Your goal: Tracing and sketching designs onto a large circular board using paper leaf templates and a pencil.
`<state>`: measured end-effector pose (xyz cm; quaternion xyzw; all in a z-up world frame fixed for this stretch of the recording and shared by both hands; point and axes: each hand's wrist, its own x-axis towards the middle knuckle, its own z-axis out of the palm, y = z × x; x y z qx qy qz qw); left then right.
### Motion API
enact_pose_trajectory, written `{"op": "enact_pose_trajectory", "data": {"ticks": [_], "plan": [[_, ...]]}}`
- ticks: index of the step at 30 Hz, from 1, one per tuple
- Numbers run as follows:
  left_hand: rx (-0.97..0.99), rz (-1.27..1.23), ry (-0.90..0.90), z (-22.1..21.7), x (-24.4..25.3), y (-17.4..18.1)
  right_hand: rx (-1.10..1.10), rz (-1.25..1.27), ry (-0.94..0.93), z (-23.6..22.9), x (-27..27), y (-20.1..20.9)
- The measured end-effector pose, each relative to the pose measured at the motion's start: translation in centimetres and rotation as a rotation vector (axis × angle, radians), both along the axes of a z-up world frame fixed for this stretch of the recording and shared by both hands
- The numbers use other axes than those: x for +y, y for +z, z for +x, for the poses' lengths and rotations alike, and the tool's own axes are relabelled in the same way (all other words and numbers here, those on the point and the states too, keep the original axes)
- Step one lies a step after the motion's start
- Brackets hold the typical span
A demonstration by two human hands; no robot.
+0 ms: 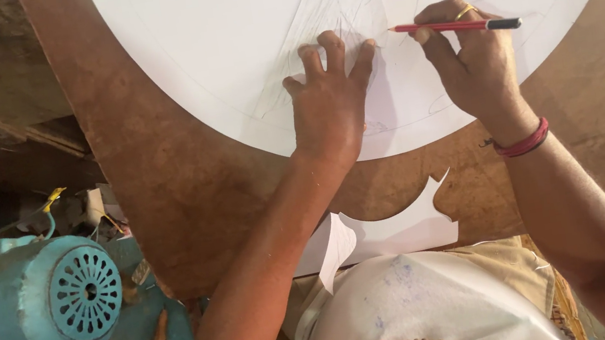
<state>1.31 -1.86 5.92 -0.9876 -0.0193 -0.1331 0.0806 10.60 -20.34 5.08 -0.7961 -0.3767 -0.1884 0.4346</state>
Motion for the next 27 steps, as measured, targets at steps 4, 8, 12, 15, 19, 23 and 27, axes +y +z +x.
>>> {"op": "enact_pose_trajectory", "data": {"ticks": [4, 8, 12, 15, 19, 23, 27], "plan": [[-0.003, -0.001, -0.009, 0.1, 0.0, -0.3, -0.029, -0.042, 0.000, -0.3, 0.1, 0.3], [-0.019, 0.022, 0.003, 0.4, 0.0, -0.6, -0.254, -0.193, 0.009, -0.9, 0.1, 0.6], [-0.012, 0.012, 0.007, 0.4, -0.1, -0.5, -0.249, -0.222, 0.014, -1.7, 0.4, 1.4], [-0.029, -0.004, 0.000, 0.4, 0.0, -0.8, -0.194, -0.218, 0.053, -1.3, 0.4, 1.4], [-0.068, 0.004, -0.006, 0.3, 0.1, -1.1, 0.024, 0.053, 0.059, 1.0, 0.1, 0.5], [-0.091, 0.002, -0.024, -0.1, 0.1, -0.7, -0.031, 0.195, 0.101, 2.5, 0.9, 1.0], [-0.081, -0.035, -0.046, -0.3, 0.0, -0.1, 0.007, 0.225, 0.104, 2.9, 1.9, 1.2]]}}
